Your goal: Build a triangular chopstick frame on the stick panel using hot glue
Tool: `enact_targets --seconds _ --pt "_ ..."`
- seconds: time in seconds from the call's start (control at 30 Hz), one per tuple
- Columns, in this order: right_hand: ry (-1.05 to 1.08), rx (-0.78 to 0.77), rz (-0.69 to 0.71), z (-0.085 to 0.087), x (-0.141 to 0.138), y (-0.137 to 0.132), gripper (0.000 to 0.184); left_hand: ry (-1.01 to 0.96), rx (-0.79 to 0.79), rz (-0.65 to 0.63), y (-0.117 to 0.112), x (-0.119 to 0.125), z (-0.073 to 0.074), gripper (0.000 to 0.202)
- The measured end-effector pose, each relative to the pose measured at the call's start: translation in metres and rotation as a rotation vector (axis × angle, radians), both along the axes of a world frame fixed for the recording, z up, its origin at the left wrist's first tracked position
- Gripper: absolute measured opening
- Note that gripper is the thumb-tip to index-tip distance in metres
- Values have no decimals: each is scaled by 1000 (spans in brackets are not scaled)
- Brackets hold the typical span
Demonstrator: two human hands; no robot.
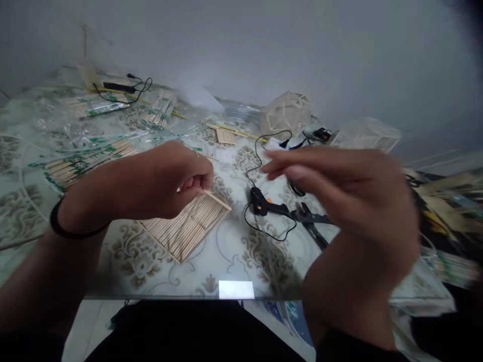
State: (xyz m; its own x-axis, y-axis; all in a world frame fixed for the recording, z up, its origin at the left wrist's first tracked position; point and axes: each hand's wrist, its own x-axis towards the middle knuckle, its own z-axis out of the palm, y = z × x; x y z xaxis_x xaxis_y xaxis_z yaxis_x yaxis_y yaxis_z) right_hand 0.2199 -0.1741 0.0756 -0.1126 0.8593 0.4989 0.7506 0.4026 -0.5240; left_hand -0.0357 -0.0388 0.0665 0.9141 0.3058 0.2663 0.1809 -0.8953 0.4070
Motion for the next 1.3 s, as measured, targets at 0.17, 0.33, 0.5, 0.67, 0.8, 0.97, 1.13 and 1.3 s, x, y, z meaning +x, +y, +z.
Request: enact_targets --seconds 0.17,0.33,0.5,0.67,0.8,0.97,1.13,1.3 --pt "-105 -96 -243 -33 57 -21 20 49 11 -83 1 1 2 11" --pt "-279 -445 -269 -112 81 -21 35 83 39 -55 -1 0 1 9" --pt "-258 -570 -349 -149 87 -14 49 65 -5 -15 -7 -6 -5 23" --pt "-220 -505 -356 -153 89 -6 41 -17 -35 62 -19 -13 -17 27" --pt "-145 -395 -358 -142 91 -4 38 -147 23 174 -37 -12 -28 23" --pt "-26 -251 -293 -102 89 4 19 -256 65 343 -57 -2 -39 15" --pt "-31 -208 -123 -56 69 25 31 -308 133 455 -63 7 -49 13" --pt "55 -298 182 -32 39 49 40 -376 135 537 -68 14 -58 14"
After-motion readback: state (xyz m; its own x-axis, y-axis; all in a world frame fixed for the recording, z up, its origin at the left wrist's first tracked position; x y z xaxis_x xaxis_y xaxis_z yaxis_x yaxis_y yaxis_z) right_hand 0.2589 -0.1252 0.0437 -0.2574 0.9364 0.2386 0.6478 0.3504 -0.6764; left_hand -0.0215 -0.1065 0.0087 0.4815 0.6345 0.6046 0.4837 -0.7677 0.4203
